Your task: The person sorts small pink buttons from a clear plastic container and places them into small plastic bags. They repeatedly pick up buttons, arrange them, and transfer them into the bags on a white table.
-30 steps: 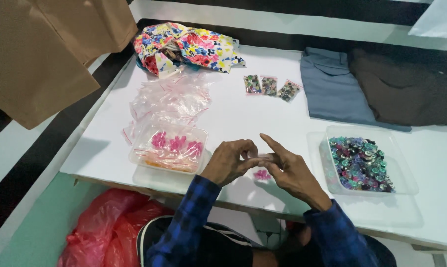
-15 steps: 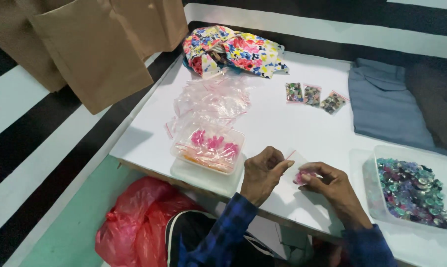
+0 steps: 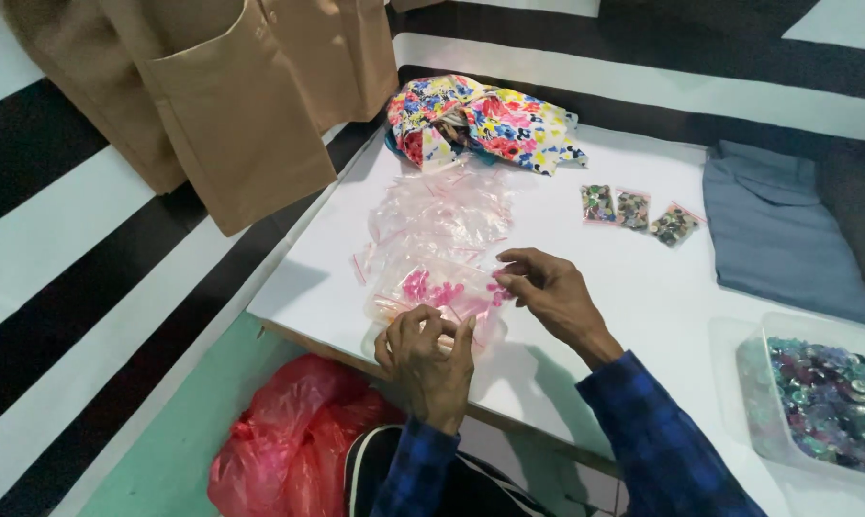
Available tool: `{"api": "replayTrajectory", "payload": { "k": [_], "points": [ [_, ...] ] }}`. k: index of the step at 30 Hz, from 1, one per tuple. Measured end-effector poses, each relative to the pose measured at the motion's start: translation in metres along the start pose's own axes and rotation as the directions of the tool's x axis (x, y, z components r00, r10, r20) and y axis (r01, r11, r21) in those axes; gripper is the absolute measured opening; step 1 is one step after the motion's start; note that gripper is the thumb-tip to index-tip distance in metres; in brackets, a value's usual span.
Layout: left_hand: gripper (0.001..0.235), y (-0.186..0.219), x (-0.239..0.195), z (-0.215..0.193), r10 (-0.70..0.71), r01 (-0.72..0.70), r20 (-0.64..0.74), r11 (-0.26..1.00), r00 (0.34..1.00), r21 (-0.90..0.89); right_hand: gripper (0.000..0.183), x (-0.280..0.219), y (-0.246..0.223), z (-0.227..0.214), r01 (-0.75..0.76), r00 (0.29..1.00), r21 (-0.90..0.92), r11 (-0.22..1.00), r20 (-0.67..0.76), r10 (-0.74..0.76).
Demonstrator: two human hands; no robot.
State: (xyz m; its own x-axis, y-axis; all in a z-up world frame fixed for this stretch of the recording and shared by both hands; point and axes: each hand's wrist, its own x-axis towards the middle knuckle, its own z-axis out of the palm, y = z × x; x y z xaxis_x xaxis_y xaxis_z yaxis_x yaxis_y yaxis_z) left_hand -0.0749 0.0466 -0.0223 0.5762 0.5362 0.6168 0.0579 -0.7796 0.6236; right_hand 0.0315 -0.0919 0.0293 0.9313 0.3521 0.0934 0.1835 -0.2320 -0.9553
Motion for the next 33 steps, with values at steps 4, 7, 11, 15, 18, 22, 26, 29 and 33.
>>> {"api": "replayTrajectory", "payload": {
  "k": [4, 7, 11, 15, 18, 22, 26, 29, 33],
  "points": [
    [0.027, -0.008, 0.005, -0.004, -0.021, 0.021, -0.002, 1.0, 1.0, 0.004, 0.018, 0.016, -0.002, 0.019, 0.01, 1.0, -0.009, 1.0, -0.005, -0.01],
    [0.028, -0.017, 0.007, 0.0, 0.007, -0.003, -0.063, 0.998, 0.998, 0.064, 0.018, 0.021, -0.003, 0.026, 0.062, 0.998, -0.104, 0.993, 0.029, -0.059],
    [0.033, -0.032, 0.003, 0.012, 0.009, -0.001, -0.058, 0.992, 0.998, 0.124, 0.017, 0.035, 0.013, 0.026, 0.167, 0.986, -0.264, 0.95, 0.076, -0.152],
    [0.068, -0.031, 0.002, 0.014, 0.1, -0.07, -0.093, 0.956, 0.991, 0.285, 0.017, 0.039, 0.021, 0.027, 0.195, 0.98, -0.417, 0.888, 0.109, -0.164],
    [0.04, -0.033, 0.002, 0.02, 0.307, -0.281, -0.107, 0.938, 0.946, 0.204, 0.021, 0.034, 0.028, 0.025, 0.306, 0.952, -0.49, 0.816, 0.178, -0.251],
    [0.027, -0.042, -0.005, 0.028, 0.329, -0.338, 0.119, 0.939, 0.937, 0.063, 0.02, 0.025, 0.025, 0.029, 0.282, 0.959, -0.57, 0.772, 0.131, -0.253],
    [0.03, -0.056, -0.008, 0.037, 0.359, -0.363, 0.191, 0.932, 0.914, -0.016, 0.024, 0.01, 0.042, 0.03, 0.406, 0.882, -0.795, 0.45, 0.212, -0.421],
    [0.031, -0.056, -0.003, 0.033, 0.37, -0.372, 0.199, 0.928, 0.908, -0.029, 0.029, 0.002, 0.057, 0.03, 0.446, 0.832, -0.856, 0.262, 0.288, -0.474],
    [0.03, -0.054, -0.002, 0.031, 0.364, -0.364, 0.205, 0.931, 0.909, -0.036, 0.049, -0.009, 0.061, 0.026, 0.399, 0.867, -0.894, 0.207, 0.294, -0.401]
  ]
}}
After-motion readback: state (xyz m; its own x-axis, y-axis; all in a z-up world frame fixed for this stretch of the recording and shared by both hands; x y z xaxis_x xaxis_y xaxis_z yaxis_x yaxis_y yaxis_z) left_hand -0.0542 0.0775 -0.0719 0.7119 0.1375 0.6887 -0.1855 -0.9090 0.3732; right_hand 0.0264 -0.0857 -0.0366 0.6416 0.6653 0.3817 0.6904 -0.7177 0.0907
